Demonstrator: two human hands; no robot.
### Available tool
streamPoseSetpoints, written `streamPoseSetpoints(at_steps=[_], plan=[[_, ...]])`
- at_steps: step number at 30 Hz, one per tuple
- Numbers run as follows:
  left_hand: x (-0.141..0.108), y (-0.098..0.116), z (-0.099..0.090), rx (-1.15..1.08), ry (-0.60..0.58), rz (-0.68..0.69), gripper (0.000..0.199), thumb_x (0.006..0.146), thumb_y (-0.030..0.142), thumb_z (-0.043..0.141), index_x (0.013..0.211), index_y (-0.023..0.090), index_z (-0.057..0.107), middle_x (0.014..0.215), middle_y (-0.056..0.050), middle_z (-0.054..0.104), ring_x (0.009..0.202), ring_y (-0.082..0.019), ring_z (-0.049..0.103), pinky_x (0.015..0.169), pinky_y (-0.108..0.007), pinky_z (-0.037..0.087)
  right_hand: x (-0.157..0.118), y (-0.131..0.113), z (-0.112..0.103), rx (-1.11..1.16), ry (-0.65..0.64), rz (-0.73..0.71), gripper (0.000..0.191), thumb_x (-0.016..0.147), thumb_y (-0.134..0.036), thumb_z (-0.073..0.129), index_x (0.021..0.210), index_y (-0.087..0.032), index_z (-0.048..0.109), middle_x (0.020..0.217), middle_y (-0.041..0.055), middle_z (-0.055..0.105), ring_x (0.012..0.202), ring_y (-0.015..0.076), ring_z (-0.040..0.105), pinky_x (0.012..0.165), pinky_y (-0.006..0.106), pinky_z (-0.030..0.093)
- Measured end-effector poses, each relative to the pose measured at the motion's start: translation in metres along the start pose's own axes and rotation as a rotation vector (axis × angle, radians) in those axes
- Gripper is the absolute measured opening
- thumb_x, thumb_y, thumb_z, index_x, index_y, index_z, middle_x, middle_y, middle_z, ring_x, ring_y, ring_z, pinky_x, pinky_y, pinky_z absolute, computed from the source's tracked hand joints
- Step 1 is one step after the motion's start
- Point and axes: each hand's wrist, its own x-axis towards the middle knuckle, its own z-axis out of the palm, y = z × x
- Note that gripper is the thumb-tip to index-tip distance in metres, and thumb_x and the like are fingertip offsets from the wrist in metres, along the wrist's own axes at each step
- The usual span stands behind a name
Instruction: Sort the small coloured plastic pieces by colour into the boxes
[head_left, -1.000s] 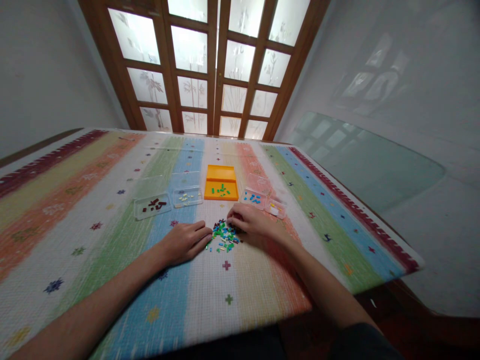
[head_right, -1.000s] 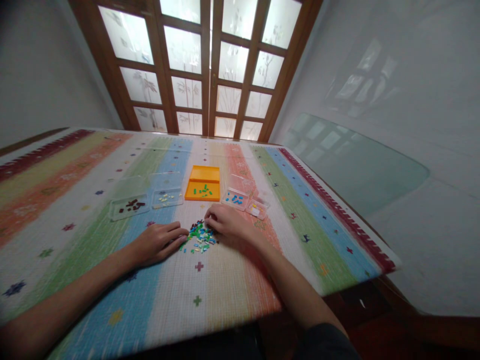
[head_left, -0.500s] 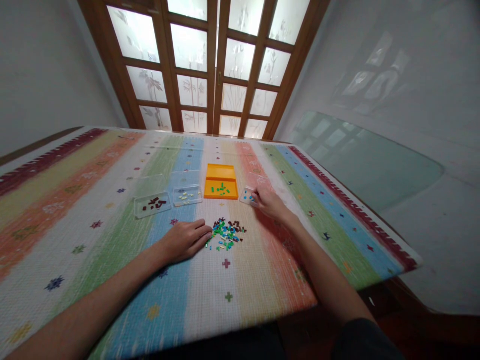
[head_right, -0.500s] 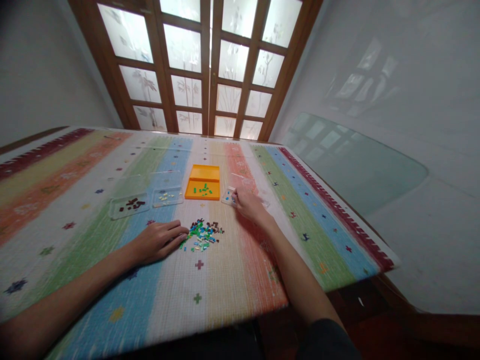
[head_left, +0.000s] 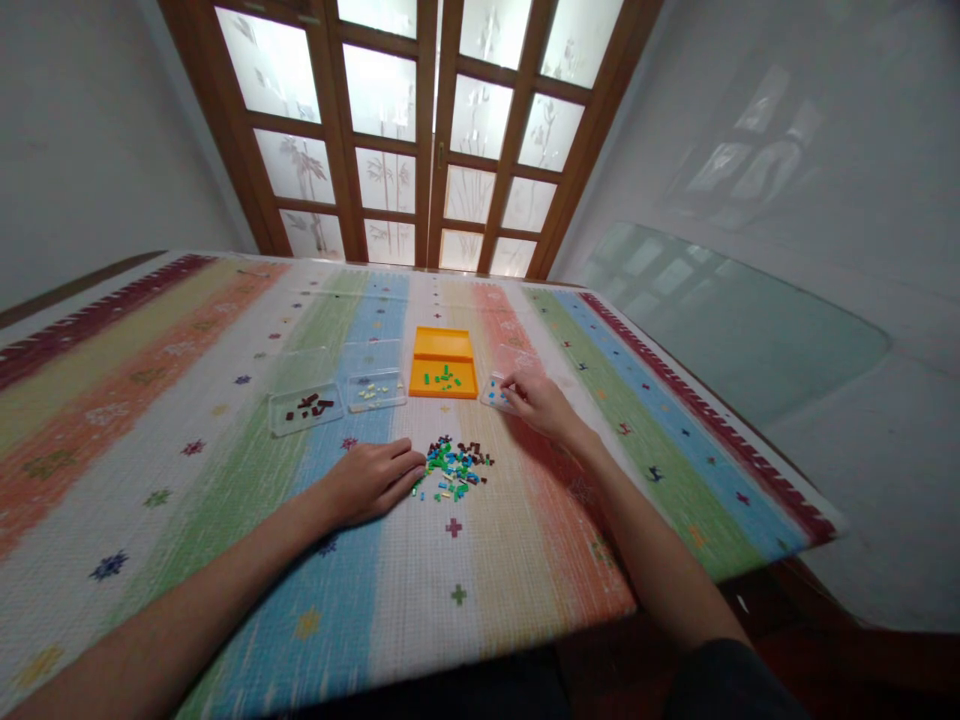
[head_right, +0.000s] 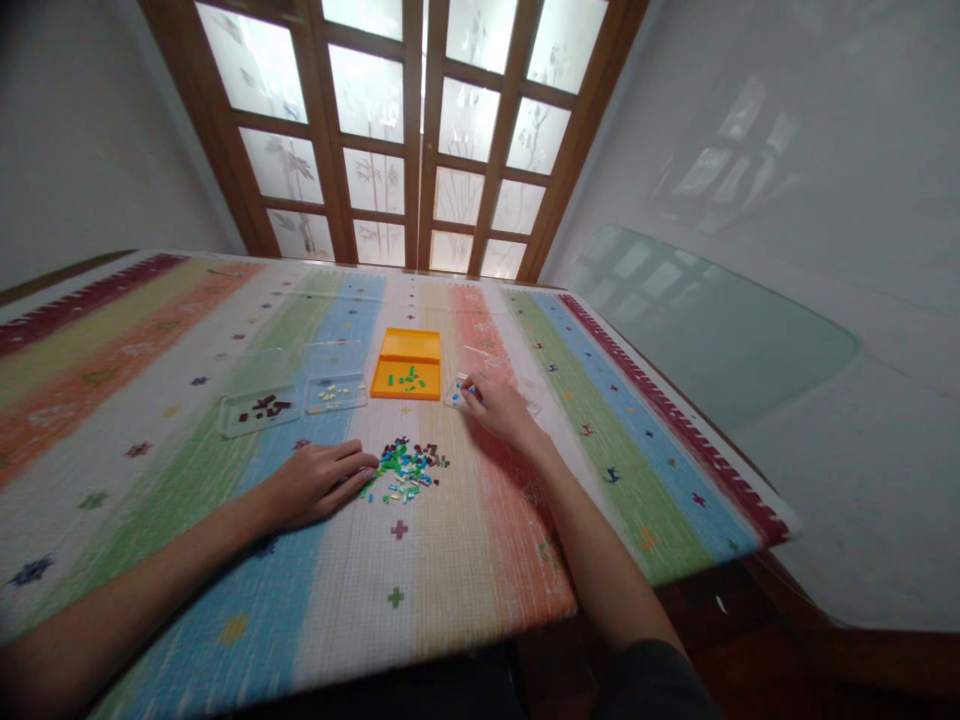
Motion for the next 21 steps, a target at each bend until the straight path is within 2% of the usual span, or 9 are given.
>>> streamPoseSetpoints(at_steps=[5, 9, 11, 15, 21], plan=[[0.001, 0.001, 0.000, 0.010, -0.010, 0.001, 0.040, 0.108, 0.031, 0.031, 0.100, 0.016, 0.067, 0.081, -0.004, 0.064, 0.066, -0.014, 0.062, 0.061, -0.025, 0.048, -0.015, -0.034, -0.002, 0.201, -0.141, -0.121, 0.016, 0.092, -0.021, 0.053, 0.093, -0.016, 0.068, 0.077, 0.0025, 0.064, 0.065, 0.0143, 0.051, 0.067, 0.026, 0.038], [0.001, 0.001, 0.000, 0.011, -0.006, -0.003, 0.040, 0.108, 0.031, 0.032, 0.101, 0.016, 0.068, 0.081, -0.004, 0.063, 0.065, -0.014, 0.062, 0.061, -0.025, 0.048, -0.027, -0.067, 0.003, 0.307, -0.419, -0.224, 0.012, 0.088, -0.022, 0.062, 0.091, -0.016, 0.072, 0.071, -0.0002, 0.064, 0.062, 0.0119, 0.051, 0.062, 0.023, 0.037], [0.001, 0.002, 0.000, 0.004, 0.001, -0.008, 0.038, 0.108, 0.030, 0.033, 0.101, 0.016, 0.068, 0.080, -0.004, 0.063, 0.066, -0.014, 0.062, 0.061, -0.025, 0.048, -0.033, -0.080, 0.006, 0.316, -0.505, -0.298, 0.010, 0.085, -0.021, 0.066, 0.090, -0.017, 0.073, 0.072, -0.0008, 0.065, 0.062, 0.0114, 0.052, 0.062, 0.022, 0.037], [0.000, 0.002, 0.000, -0.007, 0.014, -0.004, 0.035, 0.106, 0.028, 0.036, 0.102, 0.017, 0.068, 0.081, -0.004, 0.063, 0.066, -0.014, 0.062, 0.060, -0.024, 0.048, -0.040, -0.095, 0.015, 0.227, -0.505, -0.400, 0.009, 0.085, -0.022, 0.067, 0.088, -0.016, 0.073, 0.077, 0.0017, 0.069, 0.068, 0.0127, 0.056, 0.067, 0.024, 0.039], [0.000, 0.001, 0.000, 0.004, 0.038, 0.020, 0.032, 0.105, 0.025, 0.037, 0.103, 0.016, 0.067, 0.081, -0.004, 0.064, 0.066, -0.014, 0.063, 0.059, -0.025, 0.048, -0.043, -0.098, 0.023, 0.087, -0.484, -0.426, 0.010, 0.089, -0.023, 0.065, 0.090, -0.017, 0.073, 0.084, 0.0049, 0.073, 0.072, 0.0146, 0.061, 0.070, 0.026, 0.040]])
